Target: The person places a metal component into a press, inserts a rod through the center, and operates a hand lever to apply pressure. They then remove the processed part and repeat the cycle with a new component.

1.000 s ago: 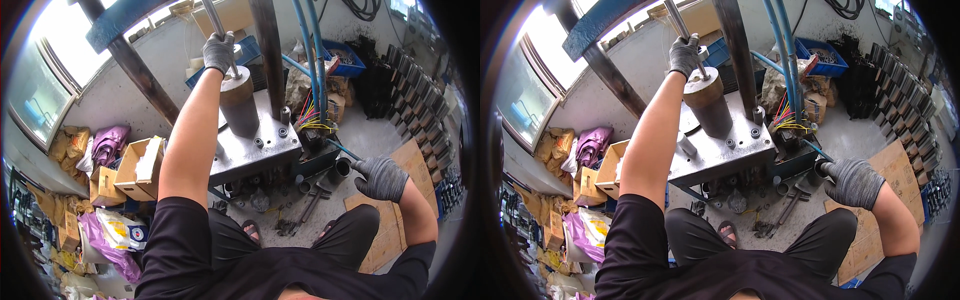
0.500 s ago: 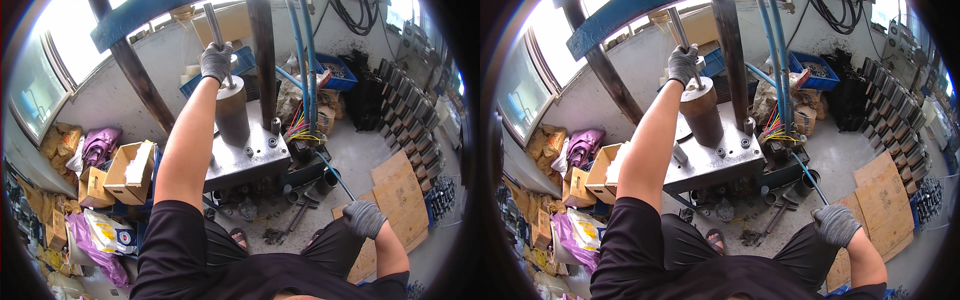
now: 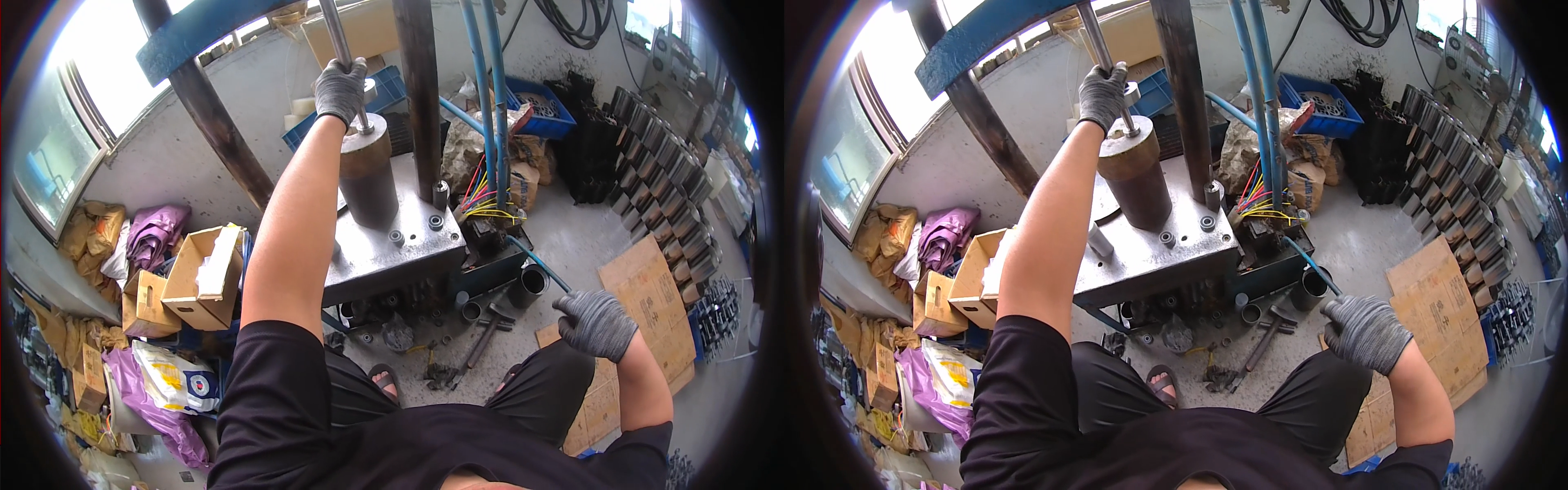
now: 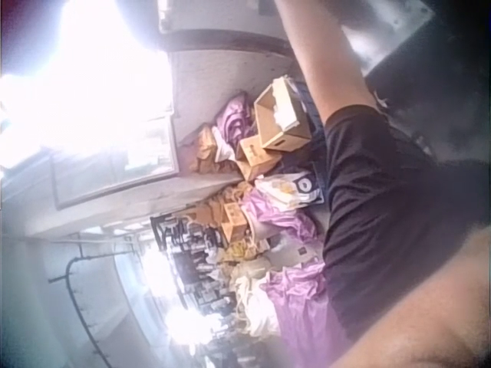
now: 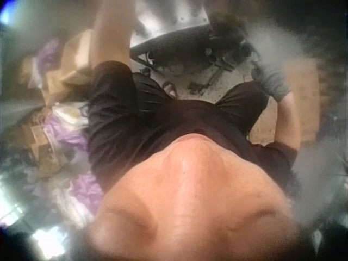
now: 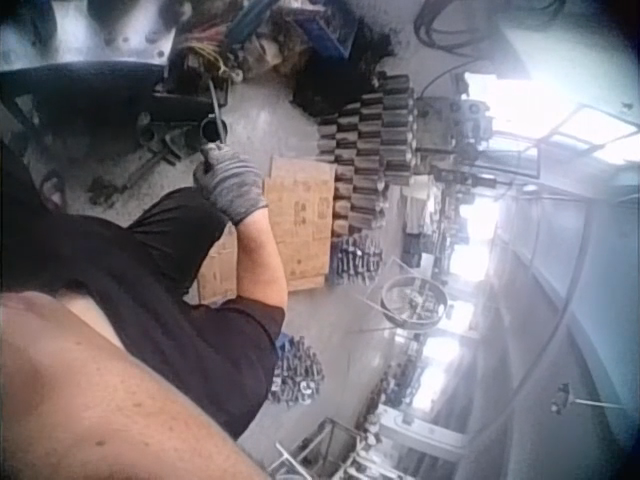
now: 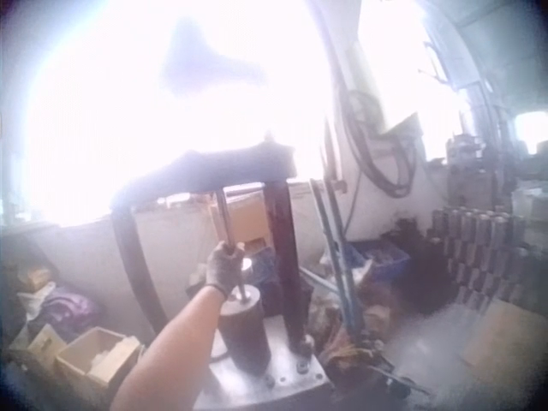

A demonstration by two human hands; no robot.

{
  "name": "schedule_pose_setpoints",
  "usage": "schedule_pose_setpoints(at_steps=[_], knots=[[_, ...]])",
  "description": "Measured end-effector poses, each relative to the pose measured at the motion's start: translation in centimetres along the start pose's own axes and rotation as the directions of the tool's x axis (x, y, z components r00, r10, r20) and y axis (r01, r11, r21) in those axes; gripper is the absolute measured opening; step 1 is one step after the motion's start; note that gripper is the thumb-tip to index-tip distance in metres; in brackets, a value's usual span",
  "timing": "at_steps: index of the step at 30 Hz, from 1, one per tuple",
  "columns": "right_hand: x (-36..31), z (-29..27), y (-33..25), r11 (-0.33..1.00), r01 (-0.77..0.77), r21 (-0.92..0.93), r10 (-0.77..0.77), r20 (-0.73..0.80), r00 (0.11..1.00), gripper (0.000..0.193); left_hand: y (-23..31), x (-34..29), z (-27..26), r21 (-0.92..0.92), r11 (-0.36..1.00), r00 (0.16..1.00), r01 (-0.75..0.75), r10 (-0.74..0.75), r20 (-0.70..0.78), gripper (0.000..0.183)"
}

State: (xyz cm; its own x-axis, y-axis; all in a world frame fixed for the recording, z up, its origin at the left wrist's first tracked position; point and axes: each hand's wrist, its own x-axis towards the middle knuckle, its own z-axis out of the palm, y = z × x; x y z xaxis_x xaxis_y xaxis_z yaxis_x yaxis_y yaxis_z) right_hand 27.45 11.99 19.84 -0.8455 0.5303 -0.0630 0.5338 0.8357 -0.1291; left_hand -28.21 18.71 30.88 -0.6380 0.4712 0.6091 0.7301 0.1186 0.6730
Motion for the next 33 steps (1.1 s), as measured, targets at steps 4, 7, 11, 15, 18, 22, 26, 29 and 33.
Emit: schedule_pose_setpoints(at_steps=[4,7,11,15,18,22,26,29,33], knots=[[-0.5,1.1,0.7,0.999,0.025,-0.031,-0.02,0.149,0.989,0.018,0.0,0.0,0.6,0.018,1.0,1.0,0.002,-0.001,-0.016,0.05],[-0.5,1.0,0.6,0.999,0.035,0.034,-0.033,-0.046,0.998,0.018,-0.3,0.2,0.9,0.004,1.0,1.0,0.011,-0.011,-0.005,0.051],[-0.6,1.5,1.2,0.997,0.076,-0.009,-0.074,0.125,0.989,0.018,-0.7,0.4,1.0,-0.015,1.0,1.0,0.02,-0.02,-0.013,0.05],[-0.7,1.2,1.0,0.999,0.036,0.019,-0.037,0.057,0.998,0.02,-0.5,0.3,1.1,-0.002,1.0,1.0,0.026,-0.026,-0.009,0.049],[-0.6,1.2,0.9,0.999,0.043,0.019,-0.042,-0.024,0.999,0.02,-0.6,0.1,0.8,-0.026,1.0,1.0,0.003,-0.003,-0.018,0.05],[-0.7,1.2,1.2,0.999,0.034,-0.014,-0.032,0.124,0.992,0.02,-0.5,0.2,0.9,-0.023,0.999,1.0,0.028,-0.028,-0.011,0.05],[-0.6,1.3,1.0,0.997,0.041,0.069,-0.036,-0.079,0.996,0.02,-0.6,0.1,0.9,-0.017,1.0,1.0,0.02,-0.02,-0.013,0.05],[-0.7,1.0,1.2,0.998,0.066,-0.01,-0.064,0.152,0.986,0.02,-0.5,0.0,1.0,-0.034,0.999,0.999,0.035,-0.036,-0.008,0.05],[-0.6,1.0,0.9,0.998,0.053,0.034,-0.055,0.042,0.998,0.02,-0.9,0.2,0.9,-0.044,0.998,0.999,0.046,-0.047,-0.011,0.05]])
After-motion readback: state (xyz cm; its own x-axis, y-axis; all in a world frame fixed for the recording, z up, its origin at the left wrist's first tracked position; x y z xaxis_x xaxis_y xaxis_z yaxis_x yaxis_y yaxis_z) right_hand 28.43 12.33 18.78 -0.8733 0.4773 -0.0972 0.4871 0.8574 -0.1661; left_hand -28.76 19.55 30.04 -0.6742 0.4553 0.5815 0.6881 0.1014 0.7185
